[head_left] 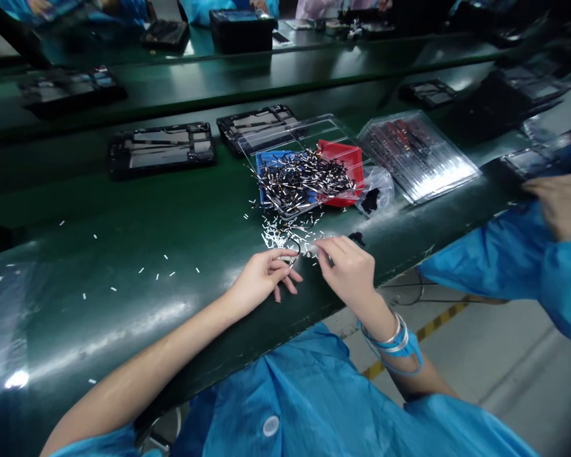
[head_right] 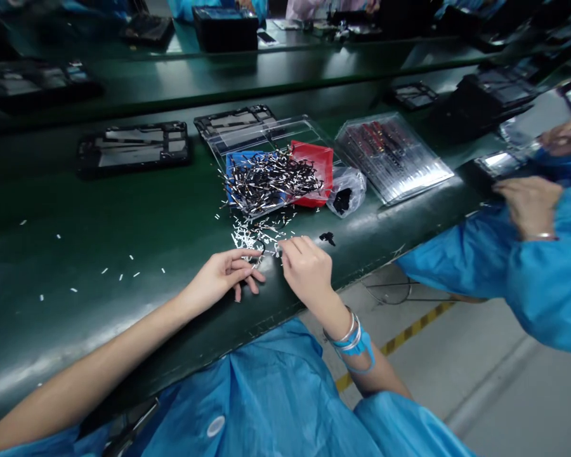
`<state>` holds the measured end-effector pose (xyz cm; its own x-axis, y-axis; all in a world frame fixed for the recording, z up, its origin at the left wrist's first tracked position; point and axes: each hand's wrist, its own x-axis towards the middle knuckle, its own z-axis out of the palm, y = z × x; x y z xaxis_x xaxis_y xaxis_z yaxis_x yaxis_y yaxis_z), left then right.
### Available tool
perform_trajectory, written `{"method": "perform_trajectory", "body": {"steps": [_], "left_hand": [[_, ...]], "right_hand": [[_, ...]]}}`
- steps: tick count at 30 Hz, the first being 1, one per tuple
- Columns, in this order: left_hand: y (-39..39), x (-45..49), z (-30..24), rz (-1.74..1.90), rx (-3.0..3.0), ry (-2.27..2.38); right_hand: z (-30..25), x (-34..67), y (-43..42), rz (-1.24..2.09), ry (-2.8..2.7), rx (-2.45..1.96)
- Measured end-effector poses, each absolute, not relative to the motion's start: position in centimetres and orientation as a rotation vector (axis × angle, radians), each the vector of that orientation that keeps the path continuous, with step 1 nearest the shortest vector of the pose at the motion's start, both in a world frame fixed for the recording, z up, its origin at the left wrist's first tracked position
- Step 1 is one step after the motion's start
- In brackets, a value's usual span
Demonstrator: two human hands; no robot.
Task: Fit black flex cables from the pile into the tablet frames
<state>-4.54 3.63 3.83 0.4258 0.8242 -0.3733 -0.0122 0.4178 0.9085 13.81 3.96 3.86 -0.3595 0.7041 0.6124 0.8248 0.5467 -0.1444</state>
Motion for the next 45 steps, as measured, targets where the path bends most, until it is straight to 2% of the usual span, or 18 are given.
{"method": "perform_trajectory", "body": {"steps": [7,15,21,27,32,37,41,44,45], "left_hand": [[3.4,-4.2,3.7,0.739,0.968,0.94],[2.7,-4.2,3.3,0.679,1.354,1.032],[3.2,-4.4,3.4,0.644,1.087,0.984],[3.5,-5.1,5.1,0.586,1.002,0.866],[4.0,-6.3,6.6,0.724,1.499,1.143],[3.5,-7.1,6.7,0.681,1.874,0.897],[6.3,-12.4,7.2,1.063,1.951,1.266],[11.9,-20.1,7.1,1.404,1.771,1.795],[14.0,-22.9,7.0,1.444,1.632,2.106]], "right_hand": [[4.1,12.3,1.9,-0.104,-2.222,-1.031],[3.5,11.8,1.6,-0.096,-2.275,-1.146],[3.5,13.8,2.8,-0.271,-2.096,-1.344],[3.2,13.7,3.3,-0.158,-2.225,-1.0],[2.9,13.4,4.6,-0.128,-1.966,-1.036],[3.1,13.8,5.6,-0.046,-1.858,-1.091],[2.6,13.9,5.9,0.013,-1.795,-1.126],[2.3,13.9,6.2,0.073,-1.726,-1.201],[2.2,13.9,6.4,0.096,-1.704,-1.225]]}}
